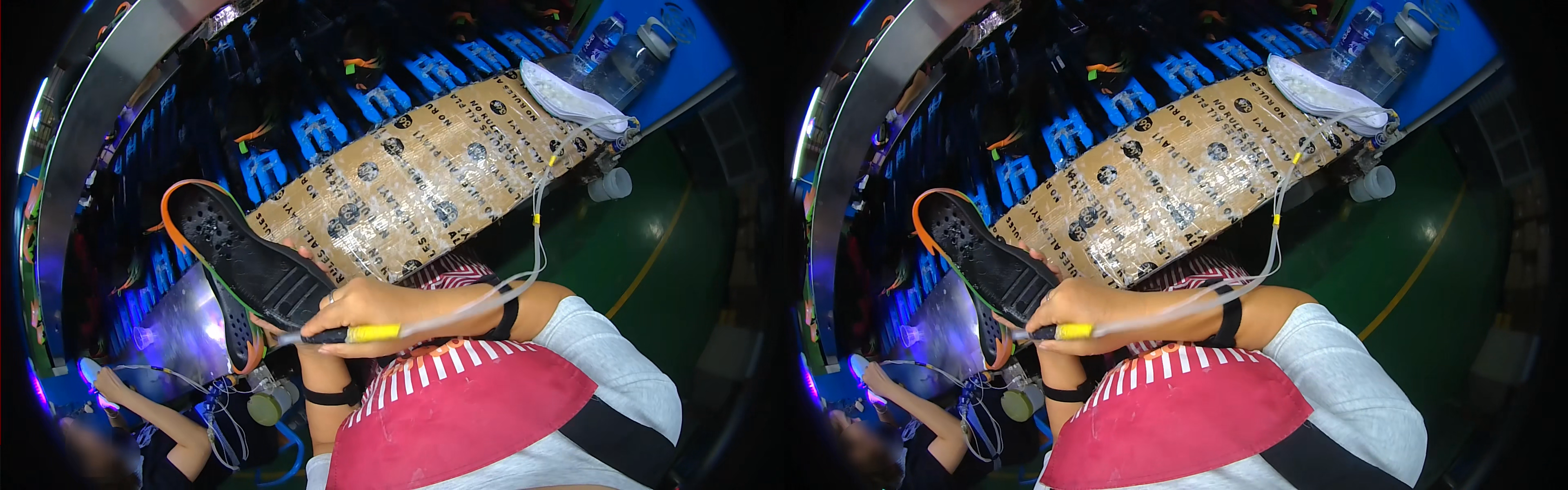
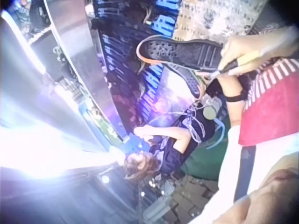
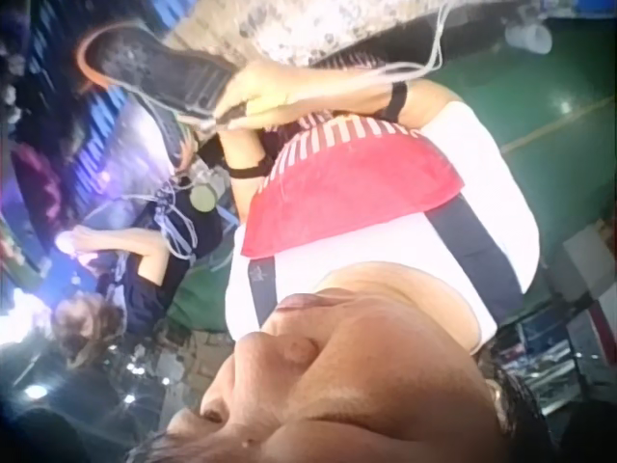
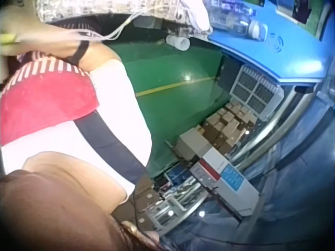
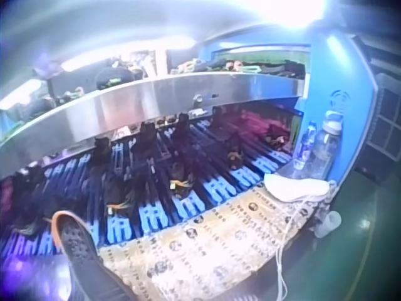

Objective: Applying adhesive to the bottom of shoe soles using a brush and then placing the prepared soles on a conveyor belt.

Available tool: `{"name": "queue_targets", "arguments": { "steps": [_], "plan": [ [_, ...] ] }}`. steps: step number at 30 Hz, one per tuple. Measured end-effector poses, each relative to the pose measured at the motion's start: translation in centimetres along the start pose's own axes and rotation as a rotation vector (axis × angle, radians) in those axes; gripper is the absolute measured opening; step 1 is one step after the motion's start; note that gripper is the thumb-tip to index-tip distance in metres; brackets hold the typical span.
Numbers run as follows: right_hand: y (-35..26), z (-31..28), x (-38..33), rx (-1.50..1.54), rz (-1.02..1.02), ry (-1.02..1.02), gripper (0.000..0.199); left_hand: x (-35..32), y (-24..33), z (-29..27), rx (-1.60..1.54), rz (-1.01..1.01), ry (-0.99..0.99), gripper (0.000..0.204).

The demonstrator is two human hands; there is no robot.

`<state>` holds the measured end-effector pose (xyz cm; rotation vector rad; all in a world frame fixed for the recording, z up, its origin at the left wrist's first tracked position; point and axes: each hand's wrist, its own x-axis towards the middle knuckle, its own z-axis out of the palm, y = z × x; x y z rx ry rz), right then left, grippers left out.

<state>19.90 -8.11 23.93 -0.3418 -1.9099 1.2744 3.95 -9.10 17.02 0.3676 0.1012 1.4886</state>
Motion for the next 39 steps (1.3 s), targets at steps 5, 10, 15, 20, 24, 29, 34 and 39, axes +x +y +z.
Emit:
{"name": "queue_targets", "arguments": {
  "steps": [5,10,15,20,24,29,34,39],
  "plan": [
    [0.8,-0.8,-0.4,0.013,0.085,0.098,0.028,-0.2,0.3,0.9,0.121,0.131,0.125,0.095],
    [0.2,-1.2,-1.0,0.055,0.005,-0.111,0.031,-0.4,1.9,0.6,0.043,0.080,0.026,0.090],
    [0.5,-1.2,-1.6,-0.034,-0.038,0.003,0.028,-0.3,2.7,1.4,0.223,0.039,0.064,0.097],
    [0.3,-2.1,-2.1,-0.128,-0.022,-0.198,0.023,-0.3,4.1,2.0,0.329,0.019,0.098,0.097],
    [0.5,-1.9,-2.2,-0.092,0.006,-0.178,0.020,-0.4,4.2,2.0,0.307,-0.016,0.098,0.098],
    [1.1,-2.1,-2.4,-0.249,-0.149,-0.339,0.024,0.5,4.6,3.9,0.488,-0.118,0.122,0.098],
    [-0.4,-2.4,-2.0,-0.144,-0.079,-0.181,0.026,0.7,6.2,3.5,0.545,-0.271,0.175,0.089],
    [-0.3,-2.5,-2.3,-0.307,-0.098,-0.367,0.028,1.4,5.2,5.1,0.437,-0.445,0.255,0.064]
  ]
}}
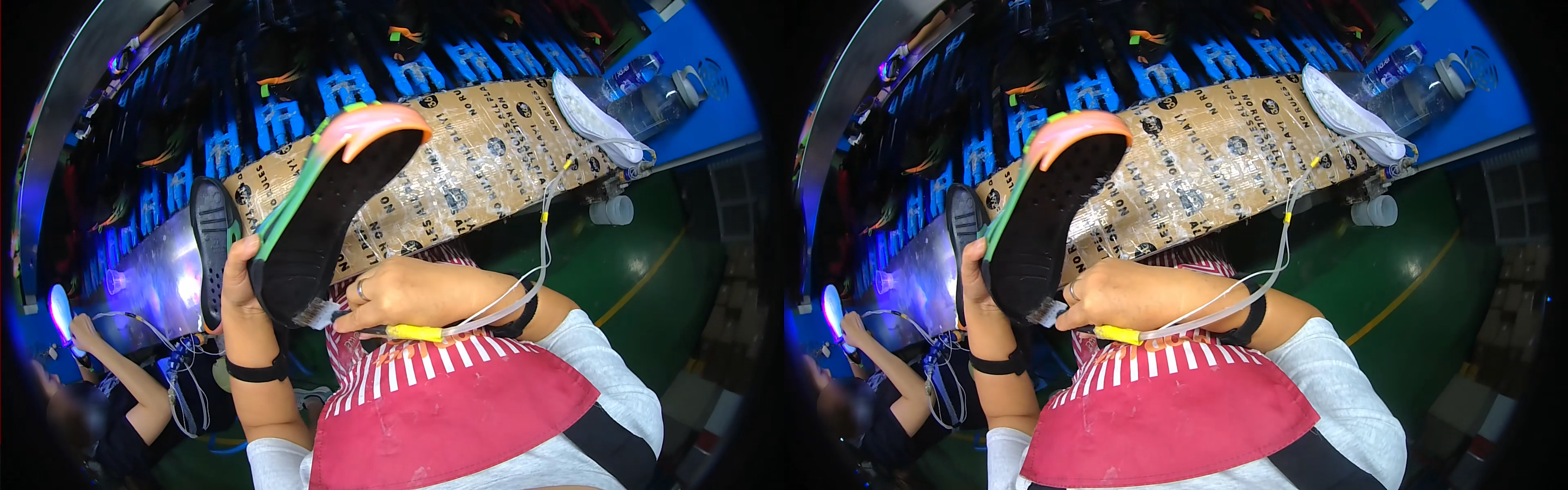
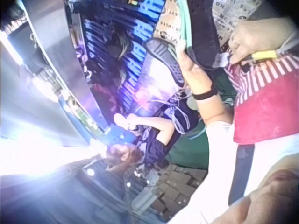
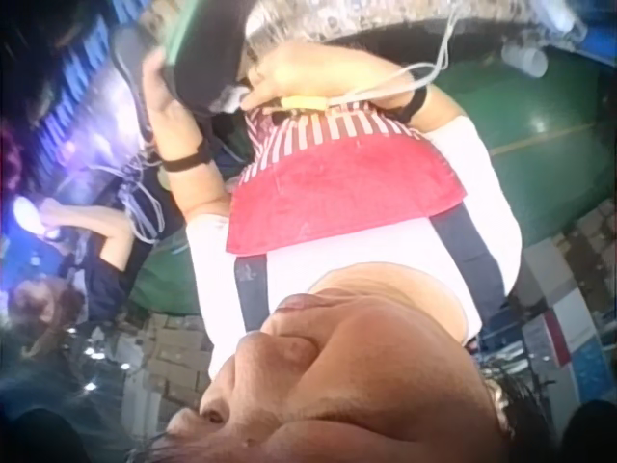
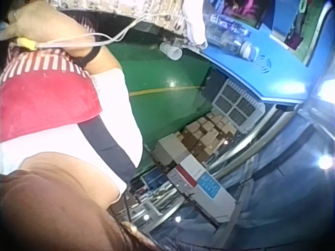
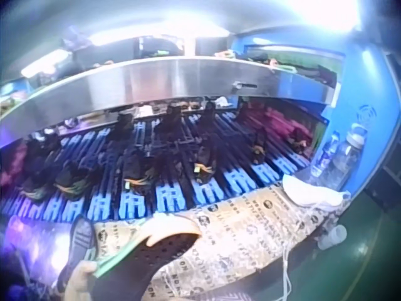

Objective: Applying adhesive to the bottom of shoe soles using a brush and then placing the prepared soles on a conveyor belt.

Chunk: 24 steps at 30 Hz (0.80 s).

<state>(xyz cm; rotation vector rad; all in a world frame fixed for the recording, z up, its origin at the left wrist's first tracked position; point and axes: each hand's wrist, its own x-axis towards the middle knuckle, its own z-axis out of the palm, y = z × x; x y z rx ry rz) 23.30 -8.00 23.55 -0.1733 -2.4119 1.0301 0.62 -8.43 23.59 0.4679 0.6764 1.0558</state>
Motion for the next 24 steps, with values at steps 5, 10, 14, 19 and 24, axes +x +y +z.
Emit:
{"name": "queue_targets", "arguments": {
  "steps": [5,10,14,19,24],
  "plan": [
    [-0.1,-0.4,0.0,0.036,-0.036,0.005,0.029,0.1,0.1,-0.3,0.007,-0.134,0.040,0.051],
    [0.0,0.4,0.0,-0.045,-0.076,-0.026,0.028,0.6,0.1,0.2,0.098,-0.179,0.141,0.045],
    [-0.3,-0.9,-0.3,0.028,-0.020,-0.094,0.032,0.4,0.3,-0.1,0.208,-0.183,0.171,0.042],
    [-0.1,0.0,-0.3,-0.134,-0.057,-0.053,0.035,0.0,0.9,0.1,0.306,-0.247,0.222,0.041],
    [0.2,0.2,-1.0,-0.054,-0.067,-0.048,0.032,-0.8,1.7,0.1,0.285,-0.325,0.252,0.041]
  ]
}}
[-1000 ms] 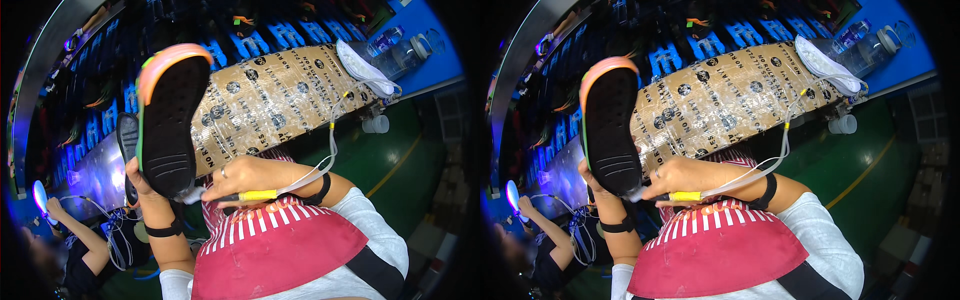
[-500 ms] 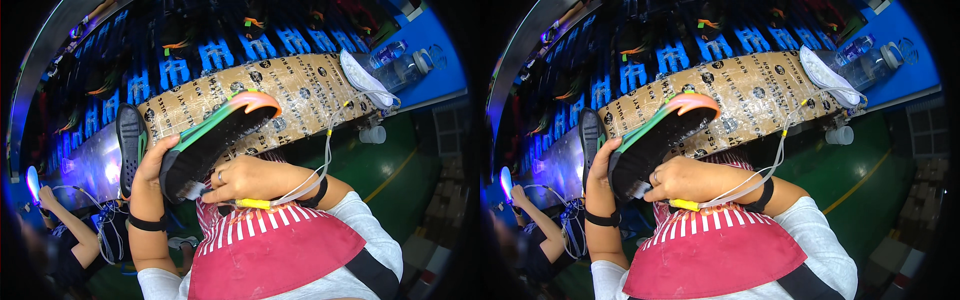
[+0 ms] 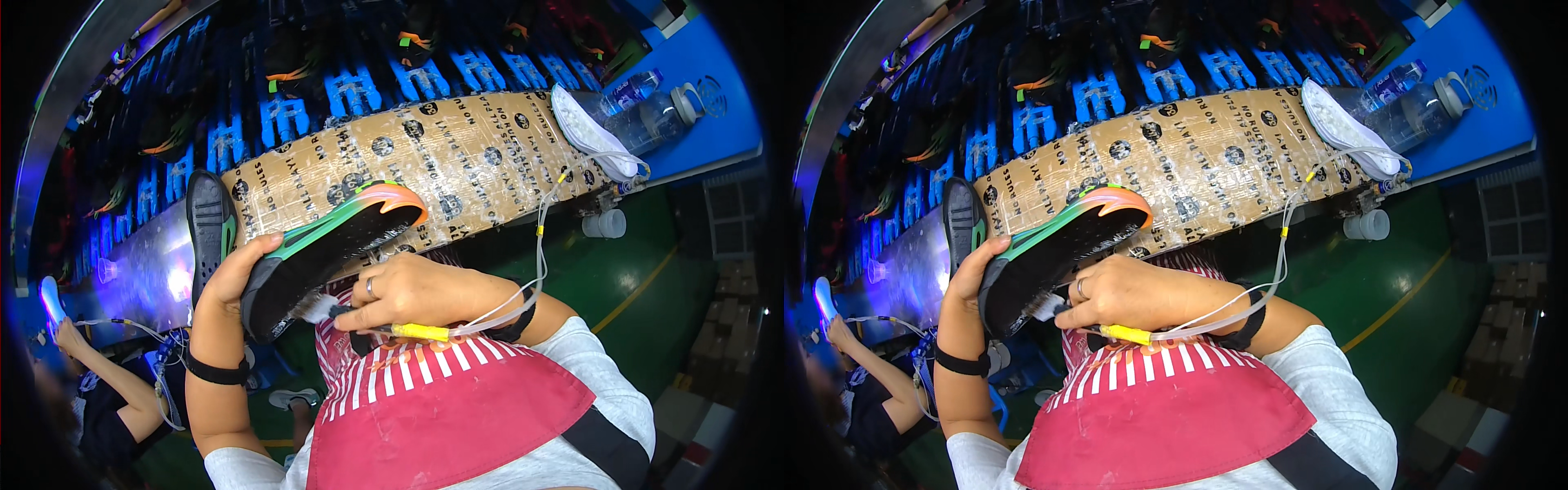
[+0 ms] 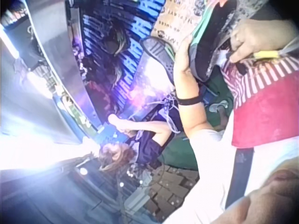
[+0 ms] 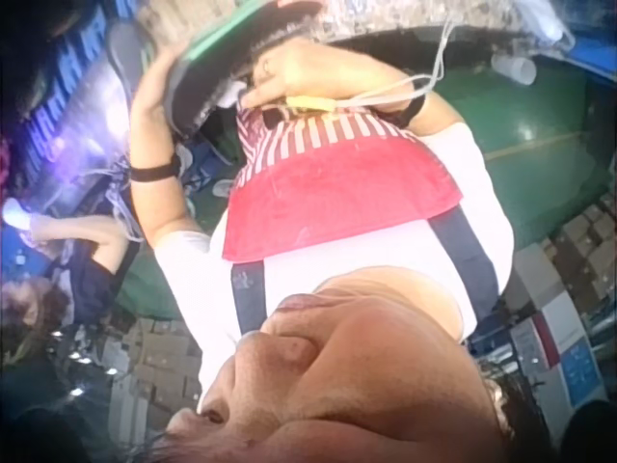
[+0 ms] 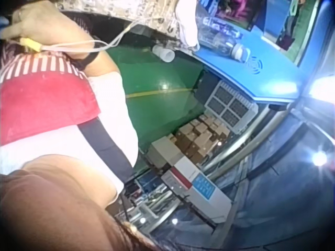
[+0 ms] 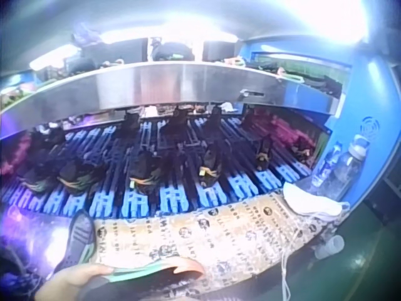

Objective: Applying adhesive to the bottom of shoe soles using a brush and then placing the prepared soles on a conveyor belt.

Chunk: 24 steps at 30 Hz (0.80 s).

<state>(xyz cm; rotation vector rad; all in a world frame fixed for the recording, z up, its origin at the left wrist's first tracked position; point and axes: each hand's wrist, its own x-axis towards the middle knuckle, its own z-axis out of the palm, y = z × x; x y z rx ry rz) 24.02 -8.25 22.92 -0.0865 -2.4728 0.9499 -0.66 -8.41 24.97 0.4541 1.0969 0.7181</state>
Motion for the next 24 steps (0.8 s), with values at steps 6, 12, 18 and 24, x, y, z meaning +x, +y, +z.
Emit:
{"name": "queue_targets", "arguments": {
  "steps": [6,12,18,24],
  "plan": [
    [0.7,1.2,-0.4,0.034,0.010,0.116,0.024,-0.7,-0.9,-0.6,-0.126,0.013,0.036,0.046],
    [2.9,0.1,-0.5,0.358,0.324,0.512,0.020,-0.2,-5.3,-1.1,-0.255,0.146,-0.034,0.054],
    [3.7,-1.0,-1.5,0.620,0.694,0.651,0.020,0.4,-7.4,0.6,-0.435,0.211,-0.094,0.056],
    [4.8,-0.8,-1.5,-0.074,0.527,0.769,0.021,0.7,-8.2,1.4,-0.498,0.197,-0.122,0.061]
  ]
}}
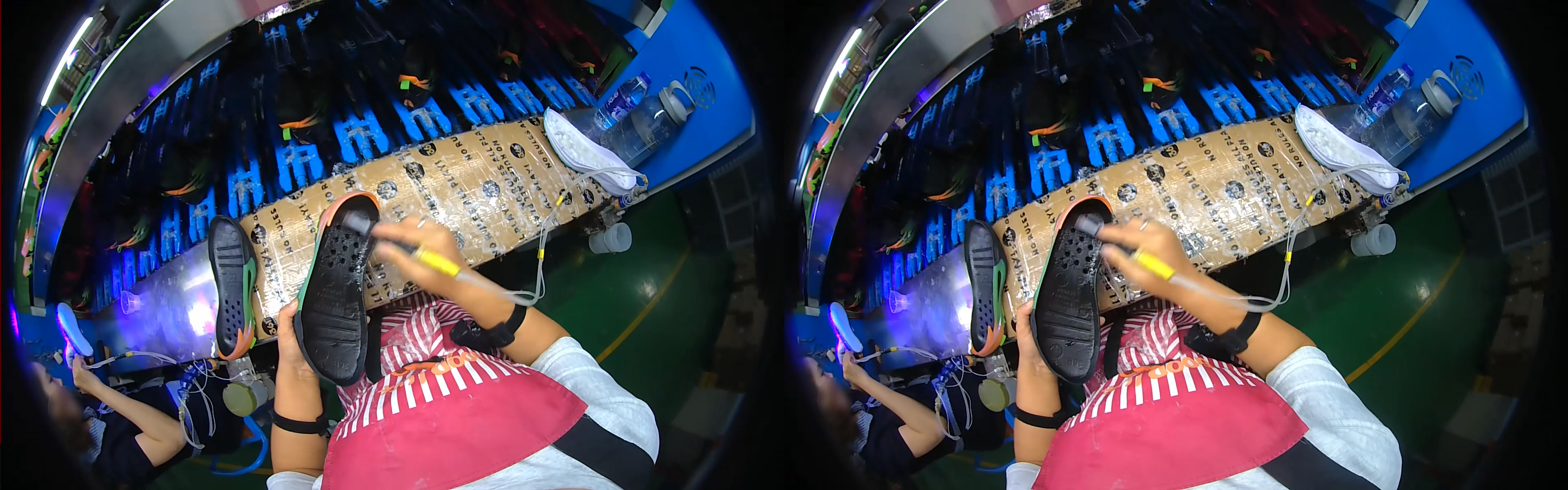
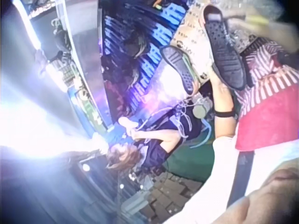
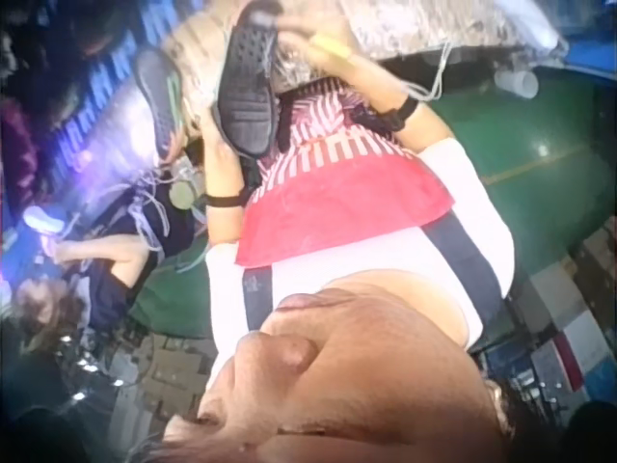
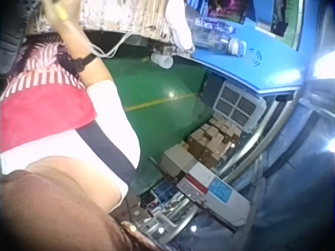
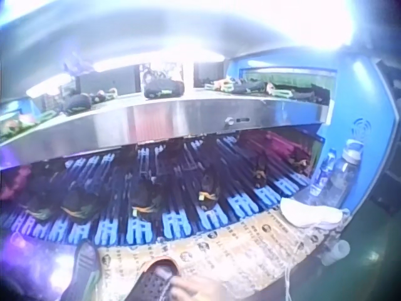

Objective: Applying adhesive to the bottom of shoe soles using a brush and then placing the prepared soles on a conveyor belt.

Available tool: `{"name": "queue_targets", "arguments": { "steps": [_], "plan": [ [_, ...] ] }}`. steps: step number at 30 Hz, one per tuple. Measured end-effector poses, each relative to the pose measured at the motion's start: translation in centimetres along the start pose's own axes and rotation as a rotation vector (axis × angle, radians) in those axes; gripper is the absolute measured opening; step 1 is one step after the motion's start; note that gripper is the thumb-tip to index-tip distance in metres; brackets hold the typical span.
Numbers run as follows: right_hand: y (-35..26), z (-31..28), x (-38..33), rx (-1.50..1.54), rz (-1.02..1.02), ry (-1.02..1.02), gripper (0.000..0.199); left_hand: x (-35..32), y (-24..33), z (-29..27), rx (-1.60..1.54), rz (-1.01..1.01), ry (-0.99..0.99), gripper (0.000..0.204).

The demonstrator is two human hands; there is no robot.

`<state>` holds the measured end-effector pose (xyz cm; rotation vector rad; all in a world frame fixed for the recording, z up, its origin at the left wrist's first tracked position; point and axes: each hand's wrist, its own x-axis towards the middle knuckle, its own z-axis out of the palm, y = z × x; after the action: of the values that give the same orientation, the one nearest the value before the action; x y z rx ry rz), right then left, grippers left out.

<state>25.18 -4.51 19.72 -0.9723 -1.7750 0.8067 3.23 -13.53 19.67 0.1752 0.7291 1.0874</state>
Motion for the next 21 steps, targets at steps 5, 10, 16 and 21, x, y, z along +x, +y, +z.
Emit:
{"name": "queue_targets", "arguments": {
  "steps": [5,10,16,21],
  "plan": [
    [-2.1,0.8,0.1,0.148,-0.218,-0.106,0.024,0.7,0.1,-2.0,-0.094,0.314,0.210,0.053],
    [-0.2,0.2,-0.1,0.300,0.039,0.071,0.023,-1.0,1.8,-4.3,-0.028,0.408,0.450,0.051],
    [0.3,-0.3,-0.8,0.305,0.170,0.048,0.022,-4.0,0.3,-4.4,0.237,0.607,0.687,0.044],
    [0.4,-0.9,-0.7,0.354,0.250,0.043,0.022,-6.4,0.0,-8.6,0.130,0.738,1.100,0.057]
  ]
}}
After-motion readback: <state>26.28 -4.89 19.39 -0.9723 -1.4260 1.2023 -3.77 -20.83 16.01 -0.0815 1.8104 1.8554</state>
